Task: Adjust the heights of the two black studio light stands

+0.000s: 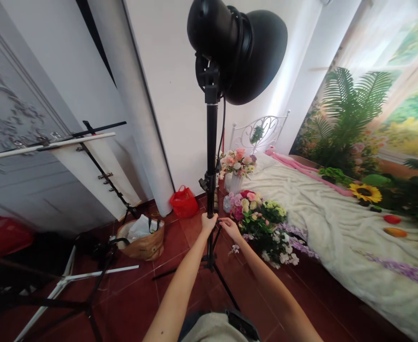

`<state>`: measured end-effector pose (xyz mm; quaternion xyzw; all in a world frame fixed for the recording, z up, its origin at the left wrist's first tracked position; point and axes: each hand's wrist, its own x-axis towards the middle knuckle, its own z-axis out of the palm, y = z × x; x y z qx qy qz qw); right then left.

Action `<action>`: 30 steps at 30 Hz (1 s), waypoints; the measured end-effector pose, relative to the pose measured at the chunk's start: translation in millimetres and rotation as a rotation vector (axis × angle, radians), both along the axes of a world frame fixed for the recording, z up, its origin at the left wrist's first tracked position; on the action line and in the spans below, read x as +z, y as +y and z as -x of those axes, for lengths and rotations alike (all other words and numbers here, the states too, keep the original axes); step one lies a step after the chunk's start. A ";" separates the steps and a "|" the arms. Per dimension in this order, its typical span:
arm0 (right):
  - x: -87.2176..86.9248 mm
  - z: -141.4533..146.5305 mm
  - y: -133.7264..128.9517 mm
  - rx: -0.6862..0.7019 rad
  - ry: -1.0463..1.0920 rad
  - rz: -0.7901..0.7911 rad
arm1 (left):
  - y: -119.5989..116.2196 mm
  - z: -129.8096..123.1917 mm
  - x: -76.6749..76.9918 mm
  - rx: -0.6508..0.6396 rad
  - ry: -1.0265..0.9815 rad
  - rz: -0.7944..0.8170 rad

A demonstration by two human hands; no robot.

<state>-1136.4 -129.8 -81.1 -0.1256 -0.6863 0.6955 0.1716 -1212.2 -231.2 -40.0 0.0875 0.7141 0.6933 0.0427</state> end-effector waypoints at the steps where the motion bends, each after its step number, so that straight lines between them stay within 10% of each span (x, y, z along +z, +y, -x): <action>1: -0.8 0.1 -0.2 -0.006 0.011 0.002 | 0.0 0.0 -0.2 -0.001 -0.001 0.002; 21: 9.7 22.7 -6.1 -0.203 -0.300 -0.081 | 0.7 1.7 0.0 -0.010 0.005 -0.002; 30: 34.0 -15.7 2.0 0.059 -0.037 -0.774 | 0.5 -0.6 5.2 -0.007 -0.013 -0.011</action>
